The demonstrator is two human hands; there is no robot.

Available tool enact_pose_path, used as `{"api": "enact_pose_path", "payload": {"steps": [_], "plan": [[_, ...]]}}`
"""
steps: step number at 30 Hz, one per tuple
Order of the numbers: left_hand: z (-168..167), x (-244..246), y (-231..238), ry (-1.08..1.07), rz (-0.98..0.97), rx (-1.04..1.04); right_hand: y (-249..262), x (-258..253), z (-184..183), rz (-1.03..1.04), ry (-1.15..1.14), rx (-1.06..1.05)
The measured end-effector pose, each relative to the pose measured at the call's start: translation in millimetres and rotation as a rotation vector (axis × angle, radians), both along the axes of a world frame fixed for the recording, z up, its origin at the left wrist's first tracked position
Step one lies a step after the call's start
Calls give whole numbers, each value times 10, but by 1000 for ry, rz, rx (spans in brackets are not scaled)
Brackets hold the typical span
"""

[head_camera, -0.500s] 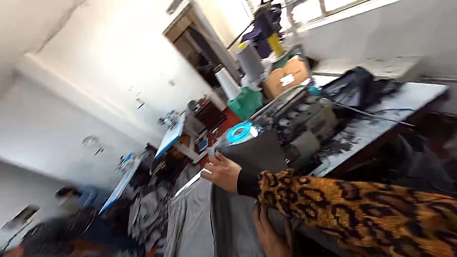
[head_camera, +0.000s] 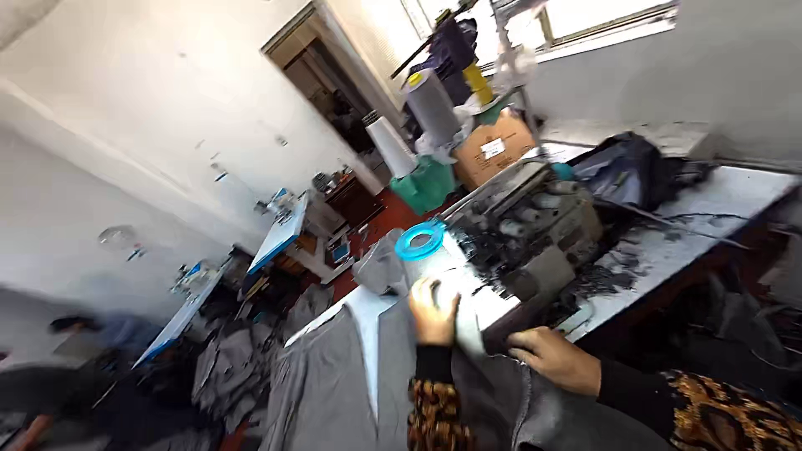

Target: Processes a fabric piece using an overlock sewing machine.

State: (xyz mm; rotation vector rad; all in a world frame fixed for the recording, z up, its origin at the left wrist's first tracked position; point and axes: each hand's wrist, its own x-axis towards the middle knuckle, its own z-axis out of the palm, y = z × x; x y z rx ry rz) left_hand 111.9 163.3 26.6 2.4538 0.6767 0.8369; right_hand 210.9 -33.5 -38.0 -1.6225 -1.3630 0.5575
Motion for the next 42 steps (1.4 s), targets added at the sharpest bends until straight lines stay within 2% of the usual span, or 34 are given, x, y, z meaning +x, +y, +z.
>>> {"api": "enact_pose_path", "payload": {"steps": [3, 5, 8, 9, 10, 12, 15, 17, 20, 22, 24, 25, 27, 30, 34, 37, 39, 40, 42], "plan": [[173, 117, 41, 181, 15, -8, 136, 24, 44, 264, 207, -77], [324, 180, -25, 223, 73, 26, 184, -80, 143, 331, 355, -114], [441, 178, -119, 309, 127, -28, 153, -452, 711, 180, 537, -285], [400, 174, -143, 310, 140, -4, 169, -503, 698, 114, 627, -256], [339, 154, -171, 236, 150, 16, 202, -481, 567, 107, 755, -173], [192, 119, -235, -113, 162, 12, 233, -418, 375, 174, 984, -20], [39, 109, -421, -597, 87, -232, 138, -403, 327, 214, 1176, 35], [62, 63, -548, -737, 45, -405, 68, -446, 317, 137, 1159, 38], [268, -6, -760, -719, -2, -522, 73, -530, 377, -52, 931, 82], [290, -4, -797, -694, -23, -495, 148, -610, 404, -208, 631, 172], [272, -28, -751, -681, -24, -378, 166, -613, 421, -192, 462, 270], [281, -61, -715, -680, -20, -280, 165, -636, 450, -169, 519, 290], [313, -122, -667, -694, -15, -112, 130, -684, 486, -133, 790, 290], [359, -142, -718, -690, -9, -50, 130, -679, 518, -131, 1085, 251], [335, -10, -816, -692, 37, -79, 98, -642, 451, 47, 1118, 218], [347, -28, -819, -717, 68, -20, 19, -706, 565, -29, 1001, 146], [428, -50, -864, -781, 74, 61, 6, -728, 575, -7, 983, 117], [526, -62, -982, -826, 81, 30, 8, -738, 542, 6, 999, 116], [694, -111, -1196, -776, 129, -10, 48, -743, 483, 42, 1009, 127]]}}
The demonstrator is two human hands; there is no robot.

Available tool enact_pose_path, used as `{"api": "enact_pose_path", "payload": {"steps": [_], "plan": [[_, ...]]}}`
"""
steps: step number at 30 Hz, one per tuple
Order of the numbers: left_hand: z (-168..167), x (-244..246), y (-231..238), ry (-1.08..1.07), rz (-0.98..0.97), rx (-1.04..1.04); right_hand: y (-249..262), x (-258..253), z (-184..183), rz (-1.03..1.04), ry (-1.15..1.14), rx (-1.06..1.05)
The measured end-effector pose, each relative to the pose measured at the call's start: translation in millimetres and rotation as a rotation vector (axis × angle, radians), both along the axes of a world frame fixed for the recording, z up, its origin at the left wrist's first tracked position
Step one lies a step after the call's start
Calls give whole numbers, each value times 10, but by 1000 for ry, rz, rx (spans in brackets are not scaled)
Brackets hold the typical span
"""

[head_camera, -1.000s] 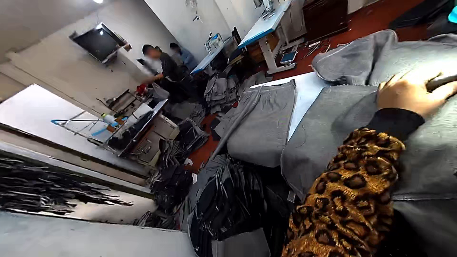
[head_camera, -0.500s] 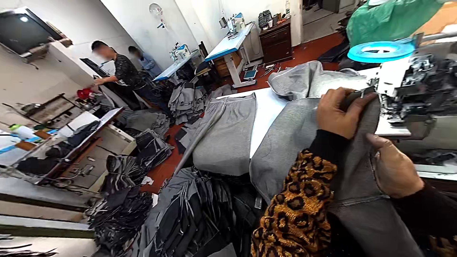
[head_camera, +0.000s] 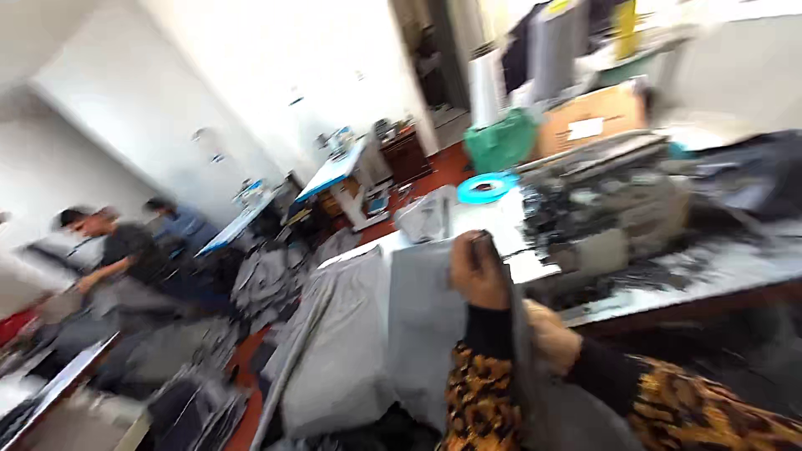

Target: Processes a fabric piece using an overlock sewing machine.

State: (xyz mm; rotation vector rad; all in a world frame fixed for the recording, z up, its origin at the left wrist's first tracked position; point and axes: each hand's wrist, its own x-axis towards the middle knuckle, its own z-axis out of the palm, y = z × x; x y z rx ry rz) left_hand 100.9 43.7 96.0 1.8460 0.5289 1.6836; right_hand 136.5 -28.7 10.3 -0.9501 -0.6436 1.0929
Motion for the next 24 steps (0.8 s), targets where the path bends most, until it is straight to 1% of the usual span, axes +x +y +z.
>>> {"api": "enact_pose_path", "payload": {"steps": [1, 3, 4, 6, 8, 10, 11, 12, 13, 15, 17, 22, 24], "plan": [[-55, -15, 44, 4, 5, 95, 29, -3, 26, 4, 1, 29], [-129, -87, 220, -17, 28, 341, 63, 78, 149, -51, -2, 66], [-63, -196, 277, 9, 34, 432, 73, 162, 204, -105, 20, 51], [181, -511, 313, 170, -3, 521, 57, 358, 270, -210, 81, 15], [311, -689, 334, 366, -124, 479, 33, 471, 284, -244, 94, 19], [211, -650, 339, 567, -308, 352, 32, 418, 300, -190, 96, 64], [92, -576, 350, 608, -387, 288, 40, 357, 317, -155, 105, 89], [-37, -508, 366, 597, -432, 234, 46, 298, 329, -123, 113, 113], [-148, -463, 386, 549, -418, 205, 46, 258, 328, -97, 125, 133], [-252, -436, 432, 445, -323, 218, 16, 252, 313, -35, 95, 168], [-256, -442, 437, 405, -311, 221, -41, 266, 330, 27, 31, 196], [-124, -588, 399, 409, -419, 143, -57, 246, 436, 152, -6, 223], [-139, -645, 375, 388, -366, 113, -28, 171, 408, 130, 15, 217]]}}
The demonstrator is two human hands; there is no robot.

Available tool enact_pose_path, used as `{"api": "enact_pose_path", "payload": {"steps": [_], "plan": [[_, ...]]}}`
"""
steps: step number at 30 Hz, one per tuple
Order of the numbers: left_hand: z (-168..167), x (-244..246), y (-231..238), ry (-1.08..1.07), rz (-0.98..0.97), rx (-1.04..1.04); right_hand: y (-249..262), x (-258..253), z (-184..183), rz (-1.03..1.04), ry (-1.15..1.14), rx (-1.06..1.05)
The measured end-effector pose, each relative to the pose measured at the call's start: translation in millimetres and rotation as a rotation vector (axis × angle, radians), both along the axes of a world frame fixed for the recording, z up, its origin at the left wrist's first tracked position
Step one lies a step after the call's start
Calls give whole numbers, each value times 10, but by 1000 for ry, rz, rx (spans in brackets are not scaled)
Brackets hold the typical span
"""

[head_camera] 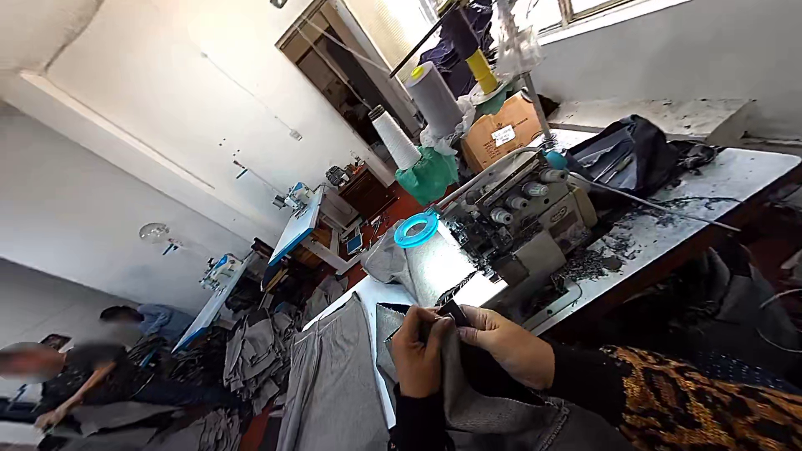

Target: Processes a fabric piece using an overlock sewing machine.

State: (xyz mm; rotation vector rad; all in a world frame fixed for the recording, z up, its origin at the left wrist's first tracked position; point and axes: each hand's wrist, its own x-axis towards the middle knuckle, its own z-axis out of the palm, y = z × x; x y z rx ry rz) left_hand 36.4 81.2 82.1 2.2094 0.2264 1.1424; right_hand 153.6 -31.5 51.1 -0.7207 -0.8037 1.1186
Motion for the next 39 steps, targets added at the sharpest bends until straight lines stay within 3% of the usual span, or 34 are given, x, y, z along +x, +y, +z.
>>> {"api": "enact_pose_path", "payload": {"steps": [4, 8, 9, 12, 13, 15, 17, 19, 21, 27, 32, 36, 39], "plan": [[7, -123, -71, -140, 132, 12, 36, -168, -95, -203, -84, 4], [285, -286, -159, -184, 239, 120, -208, -306, -402, -245, -689, 194], [361, -303, -176, -191, 243, 147, -308, -329, -480, -180, -817, 160], [386, -252, -189, -175, 212, 150, -479, -292, -711, 273, -1002, -151], [343, -199, -171, -164, 191, 131, -471, -251, -820, 353, -1009, -225], [270, -57, -122, -158, 141, 87, -479, -124, -1000, 302, -969, -260], [255, 73, -60, -164, 104, 39, -595, -63, -1159, 19, -906, -149], [241, 200, 26, -149, 107, -11, -677, -144, -1389, -394, -842, 128], [127, 392, 113, -83, 111, -46, -720, -236, -1513, -591, -807, 291], [-576, 836, 367, 134, 189, 23, -830, -256, -1673, -396, -761, 96], [-671, 707, 121, 192, 374, 492, -911, -224, -1683, -100, -734, -26], [-792, 696, -415, 328, 426, 553, -1070, -269, -1655, -262, -681, -10], [-822, 781, -494, 348, 408, 534, -1145, -237, -1656, -414, -672, 24]]}}
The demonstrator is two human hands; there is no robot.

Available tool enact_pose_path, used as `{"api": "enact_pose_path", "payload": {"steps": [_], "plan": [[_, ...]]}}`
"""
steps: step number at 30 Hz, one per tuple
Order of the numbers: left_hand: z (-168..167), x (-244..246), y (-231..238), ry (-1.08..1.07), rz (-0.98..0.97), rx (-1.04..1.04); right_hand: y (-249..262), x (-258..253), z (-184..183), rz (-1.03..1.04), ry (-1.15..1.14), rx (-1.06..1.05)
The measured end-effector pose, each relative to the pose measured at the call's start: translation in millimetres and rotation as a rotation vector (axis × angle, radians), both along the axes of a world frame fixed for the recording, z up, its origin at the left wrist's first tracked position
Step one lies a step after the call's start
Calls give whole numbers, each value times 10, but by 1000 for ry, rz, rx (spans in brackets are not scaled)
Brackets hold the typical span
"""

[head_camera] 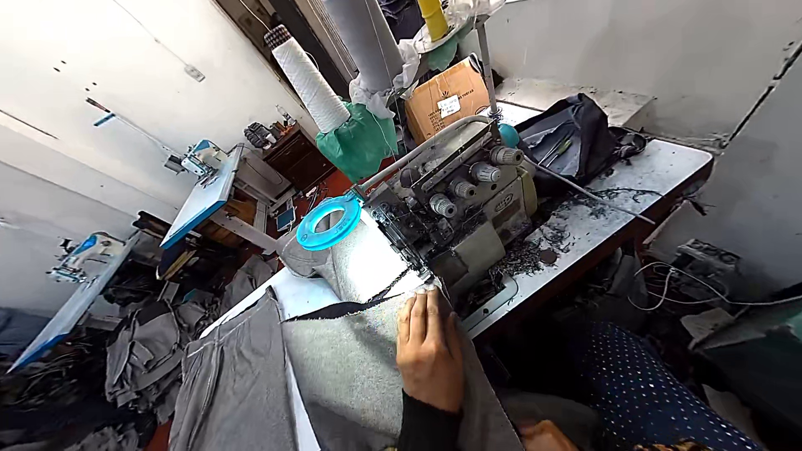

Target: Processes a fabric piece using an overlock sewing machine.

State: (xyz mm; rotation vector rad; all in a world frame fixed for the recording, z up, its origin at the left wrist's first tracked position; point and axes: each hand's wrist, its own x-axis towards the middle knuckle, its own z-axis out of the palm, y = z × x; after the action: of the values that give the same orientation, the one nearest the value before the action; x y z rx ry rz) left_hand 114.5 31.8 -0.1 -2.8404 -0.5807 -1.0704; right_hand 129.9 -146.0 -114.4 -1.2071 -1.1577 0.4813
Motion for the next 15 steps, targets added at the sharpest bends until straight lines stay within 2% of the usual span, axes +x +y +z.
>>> {"api": "enact_pose_path", "payload": {"steps": [5, 9, 12, 15], "plan": [[135, 133, 206, 9, 42, -63, 17, 169, 159, -162, -191, 144], [297, 99, 451, 3, -68, -276, 92, 329, 346, -292, -393, 155], [342, -242, 450, -148, -60, -259, 282, 442, 399, -381, -561, 182], [20, -910, 315, -372, 89, -187, 433, 466, 462, -350, -548, 166]]}}
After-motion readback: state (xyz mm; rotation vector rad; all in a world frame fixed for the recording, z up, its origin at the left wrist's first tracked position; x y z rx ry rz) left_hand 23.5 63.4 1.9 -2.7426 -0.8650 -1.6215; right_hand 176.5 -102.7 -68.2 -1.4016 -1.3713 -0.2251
